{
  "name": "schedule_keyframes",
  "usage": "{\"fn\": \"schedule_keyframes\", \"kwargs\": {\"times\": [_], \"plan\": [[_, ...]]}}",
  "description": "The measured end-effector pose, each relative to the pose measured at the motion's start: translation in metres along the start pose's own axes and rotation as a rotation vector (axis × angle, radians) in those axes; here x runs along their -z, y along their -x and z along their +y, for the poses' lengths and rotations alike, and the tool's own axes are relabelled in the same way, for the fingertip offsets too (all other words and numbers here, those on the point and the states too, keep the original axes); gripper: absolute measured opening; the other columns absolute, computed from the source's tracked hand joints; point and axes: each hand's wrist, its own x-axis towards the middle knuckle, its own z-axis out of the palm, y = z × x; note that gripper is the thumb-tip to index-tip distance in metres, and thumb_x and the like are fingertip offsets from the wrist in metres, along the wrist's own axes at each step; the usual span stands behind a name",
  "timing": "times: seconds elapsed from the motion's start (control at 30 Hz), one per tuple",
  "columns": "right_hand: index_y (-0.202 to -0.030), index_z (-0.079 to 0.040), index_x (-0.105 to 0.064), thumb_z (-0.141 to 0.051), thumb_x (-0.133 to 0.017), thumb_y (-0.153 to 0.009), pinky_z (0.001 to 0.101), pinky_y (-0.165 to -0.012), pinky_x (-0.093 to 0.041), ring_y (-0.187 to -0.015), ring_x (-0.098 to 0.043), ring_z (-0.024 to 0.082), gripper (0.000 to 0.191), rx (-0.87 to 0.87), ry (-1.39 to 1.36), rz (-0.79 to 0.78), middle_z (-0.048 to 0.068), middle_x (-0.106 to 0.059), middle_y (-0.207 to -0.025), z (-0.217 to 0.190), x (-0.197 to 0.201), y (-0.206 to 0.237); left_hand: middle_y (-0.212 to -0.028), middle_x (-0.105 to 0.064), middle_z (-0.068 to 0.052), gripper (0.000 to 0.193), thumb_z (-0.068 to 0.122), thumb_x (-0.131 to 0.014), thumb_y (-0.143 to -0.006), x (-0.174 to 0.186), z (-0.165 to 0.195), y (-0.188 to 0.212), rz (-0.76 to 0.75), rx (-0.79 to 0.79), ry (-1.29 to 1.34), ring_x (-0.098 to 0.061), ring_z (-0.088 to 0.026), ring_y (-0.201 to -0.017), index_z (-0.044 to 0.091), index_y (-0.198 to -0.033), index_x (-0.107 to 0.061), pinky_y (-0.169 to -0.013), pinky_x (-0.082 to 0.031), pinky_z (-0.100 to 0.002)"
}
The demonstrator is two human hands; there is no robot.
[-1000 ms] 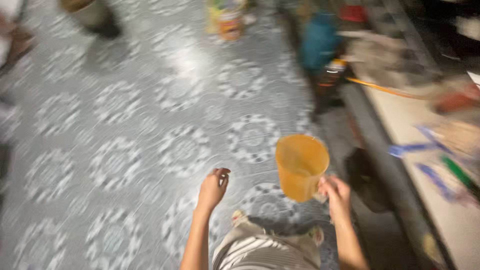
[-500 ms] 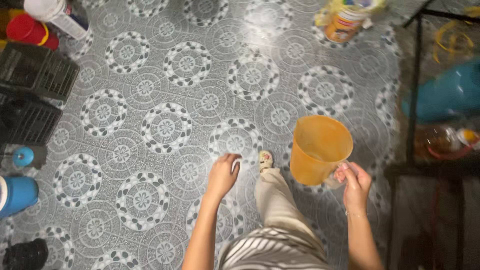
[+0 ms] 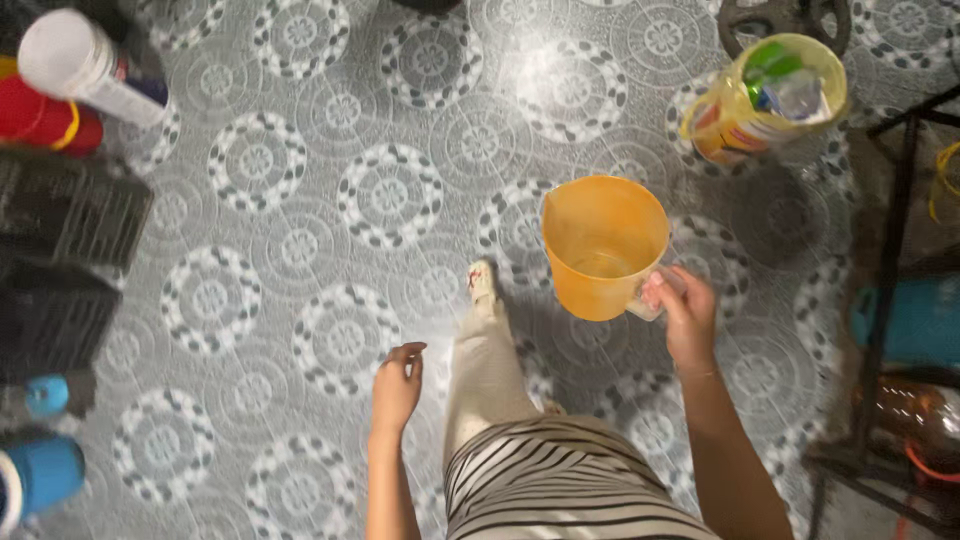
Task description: The person adds ingredients by hand into a row of black serving bowls, placing shredded cabbage, enoki mushrooms, quail eggs, and sausage pieces into each bowl one at a time. They then ladle broth from a large pot into an orange pitcher and pour the broth into the prepared bowls.
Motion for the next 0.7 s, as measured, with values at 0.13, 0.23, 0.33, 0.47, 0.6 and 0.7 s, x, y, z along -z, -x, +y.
{"fn": "schedule_keyframes", "kwargs": {"times": [0.13, 0.23, 0.33, 0.47, 0.6, 0.7], "plan": [[-0.087, 0.002, -0.066, -0.018, -0.066, -0.100, 0.0289, -0.064, -0.045, -0.068, -0.056, 0.013, 0.024, -0.051, 0.107, 0.167, 0.005, -0.064, -0.078, 0.016, -0.046, -0.135, -0.109, -0.074, -0.017, 0.023, 0.014, -0.061, -0.095, 0.040, 0.013, -0.189, 0.000, -0.078, -0.048, -0.072, -0.035, -0.098, 0.009, -0.113, -0.075, -0.085, -0.056, -0.043], [-0.091, 0.001, -0.065, -0.018, -0.065, -0.103, 0.0293, -0.068, -0.048, -0.072, -0.058, 0.013, 0.023, -0.026, 0.095, 0.293, 0.006, -0.064, -0.080, 0.015, -0.067, -0.218, -0.108, -0.073, -0.019, 0.022, 0.017, -0.062, -0.099, 0.062, 0.068, -0.347, -0.062, -0.113, -0.131, -0.069, -0.038, -0.099, 0.008, -0.114, -0.074, -0.084, -0.055, -0.045], [-0.092, 0.002, -0.064, -0.016, -0.066, -0.105, 0.0288, -0.071, -0.045, -0.075, -0.057, 0.013, 0.023, -0.046, 0.034, 0.390, 0.007, -0.065, -0.084, 0.022, -0.090, -0.286, -0.113, -0.073, -0.018, 0.023, 0.011, -0.061, -0.095, 0.066, 0.136, -0.489, -0.075, -0.465, -0.068, -0.068, -0.039, -0.105, 0.005, -0.113, -0.074, -0.090, -0.054, -0.043], [-0.089, 0.005, -0.063, -0.015, -0.067, -0.108, 0.0285, -0.072, -0.045, -0.073, -0.057, 0.013, 0.027, -0.051, -0.067, 0.460, 0.007, -0.064, -0.080, 0.043, -0.114, -0.404, -0.112, -0.073, -0.016, 0.023, 0.012, -0.062, -0.094, 0.025, 0.217, -0.655, -0.253, -0.527, -0.051, -0.071, -0.033, -0.100, 0.006, -0.114, -0.072, -0.088, -0.055, -0.041], [-0.100, 0.001, -0.066, -0.015, -0.066, -0.100, 0.0265, -0.073, -0.050, -0.079, -0.064, 0.012, 0.016, -0.228, -0.031, 0.496, 0.004, -0.068, -0.089, 0.069, -0.154, -0.539, -0.106, -0.075, -0.014, 0.022, 0.016, -0.063, -0.096, -0.030, 0.241, -0.802, -0.378, -0.413, -0.145, -0.071, -0.031, -0.095, 0.010, -0.114, -0.074, -0.084, -0.054, -0.041], [-0.099, 0.002, -0.062, -0.014, -0.069, -0.102, 0.0249, -0.075, -0.050, -0.084, -0.061, 0.008, 0.018, -0.254, 0.011, 0.471, 0.003, -0.066, -0.092, 0.081, -0.198, -0.619, -0.103, -0.076, -0.013, 0.020, 0.014, -0.061, -0.097, -0.060, 0.216, -0.911, -0.469, -0.422, -0.150, -0.072, -0.028, -0.092, 0.010, -0.112, -0.074, -0.081, -0.056, -0.040]]}}
